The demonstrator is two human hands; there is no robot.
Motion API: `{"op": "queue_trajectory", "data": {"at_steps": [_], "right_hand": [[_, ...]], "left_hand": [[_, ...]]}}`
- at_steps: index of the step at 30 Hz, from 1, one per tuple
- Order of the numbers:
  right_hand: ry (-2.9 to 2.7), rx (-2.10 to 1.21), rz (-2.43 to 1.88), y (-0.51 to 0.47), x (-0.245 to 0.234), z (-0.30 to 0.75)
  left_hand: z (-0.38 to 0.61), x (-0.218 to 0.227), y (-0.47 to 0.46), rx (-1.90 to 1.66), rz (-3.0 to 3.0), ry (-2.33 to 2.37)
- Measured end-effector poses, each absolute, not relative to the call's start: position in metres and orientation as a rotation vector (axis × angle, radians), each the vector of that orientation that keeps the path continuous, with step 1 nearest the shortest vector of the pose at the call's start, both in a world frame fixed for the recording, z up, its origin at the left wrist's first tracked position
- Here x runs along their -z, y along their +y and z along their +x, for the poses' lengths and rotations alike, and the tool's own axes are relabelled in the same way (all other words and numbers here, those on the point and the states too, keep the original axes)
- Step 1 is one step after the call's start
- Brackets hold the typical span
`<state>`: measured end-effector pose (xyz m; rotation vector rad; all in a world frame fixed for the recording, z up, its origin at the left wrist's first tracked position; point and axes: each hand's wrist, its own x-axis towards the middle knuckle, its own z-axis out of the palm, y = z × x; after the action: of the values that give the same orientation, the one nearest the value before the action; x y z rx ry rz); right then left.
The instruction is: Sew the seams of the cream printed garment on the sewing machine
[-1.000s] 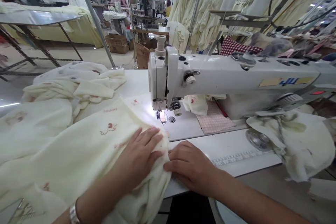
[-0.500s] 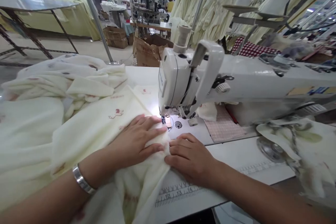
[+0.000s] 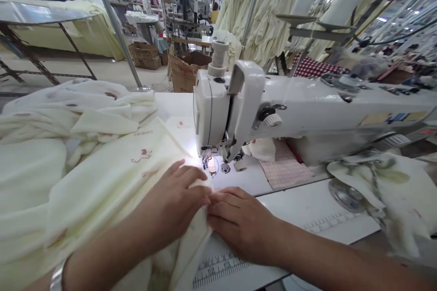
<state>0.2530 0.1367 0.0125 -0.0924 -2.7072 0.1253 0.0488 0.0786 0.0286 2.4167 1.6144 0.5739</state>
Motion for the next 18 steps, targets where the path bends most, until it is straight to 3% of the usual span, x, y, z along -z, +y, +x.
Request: {"op": "queue_trajectory", "data": {"at_steps": [18], "right_hand": [[-2.761,-0.033,-0.107,0.154,-0.010,0.246]], "left_hand": [[0.037,-0.015,0.089,-0.605,2.534,1.474]]}}
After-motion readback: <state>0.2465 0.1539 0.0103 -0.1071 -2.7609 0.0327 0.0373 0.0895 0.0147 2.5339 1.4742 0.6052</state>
